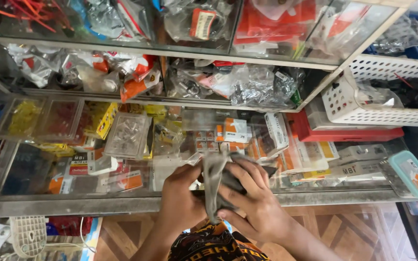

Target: The person wipes a black box and several small plastic containers with a cloth on a glass display counter. The person handles the items one by one, wiping them down and placing them back on the counter.

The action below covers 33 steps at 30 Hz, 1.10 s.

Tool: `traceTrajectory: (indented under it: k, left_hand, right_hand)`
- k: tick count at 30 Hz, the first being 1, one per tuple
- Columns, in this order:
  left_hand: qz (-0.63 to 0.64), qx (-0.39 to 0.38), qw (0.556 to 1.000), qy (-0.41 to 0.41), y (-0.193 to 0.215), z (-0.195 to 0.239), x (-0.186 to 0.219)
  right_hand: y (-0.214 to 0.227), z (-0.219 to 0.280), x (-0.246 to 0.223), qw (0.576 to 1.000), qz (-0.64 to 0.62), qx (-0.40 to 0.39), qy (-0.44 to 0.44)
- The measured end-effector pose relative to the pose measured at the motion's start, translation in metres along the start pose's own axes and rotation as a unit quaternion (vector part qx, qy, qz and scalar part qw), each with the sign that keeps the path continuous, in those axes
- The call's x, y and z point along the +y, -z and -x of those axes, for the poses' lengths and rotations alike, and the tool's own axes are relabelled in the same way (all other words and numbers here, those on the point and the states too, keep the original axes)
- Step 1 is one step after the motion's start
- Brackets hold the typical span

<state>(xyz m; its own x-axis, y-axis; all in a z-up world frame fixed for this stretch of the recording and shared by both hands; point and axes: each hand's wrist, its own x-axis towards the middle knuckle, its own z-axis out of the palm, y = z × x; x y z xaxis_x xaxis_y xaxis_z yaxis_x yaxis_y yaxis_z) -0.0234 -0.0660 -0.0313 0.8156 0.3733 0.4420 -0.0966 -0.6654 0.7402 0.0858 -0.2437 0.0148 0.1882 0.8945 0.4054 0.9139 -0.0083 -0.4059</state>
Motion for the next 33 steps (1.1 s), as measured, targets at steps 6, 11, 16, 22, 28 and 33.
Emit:
traceTrajectory:
  k: [6,11,16,22,28,33]
  left_hand:
    - [0.155,-0.006,0.982,0.103,0.001,0.005,0.037]
    - [0.08,0.052,0.995,-0.032,-0.009,0.001,0.055]
    - [0.096,0.046,0.994,-0.04,-0.025,0.0,0.064]
    - [0.264,0.048,0.963,-0.034,-0.042,0.007,0.035]
    - [0.246,0.097,0.964,0.028,-0.034,0.006,0.028]
    - [0.364,0.076,0.927,0.053,-0.041,0.005,0.031]
  right_hand:
    - [-0.014,0.02,0.014,0.984,-0.138,0.106,-0.04]
    - [-0.084,0.089,0.071,0.718,-0.518,0.322,-0.335]
    - [-0.035,0.087,0.078,0.687,-0.583,0.245,-0.357]
    - [0.016,0.109,0.122,0.754,-0.455,0.333,-0.338]
    - [0.094,0.083,0.079,0.958,0.017,0.151,-0.242]
    - [0.081,0.09,0.07,0.978,0.047,0.09,-0.181]
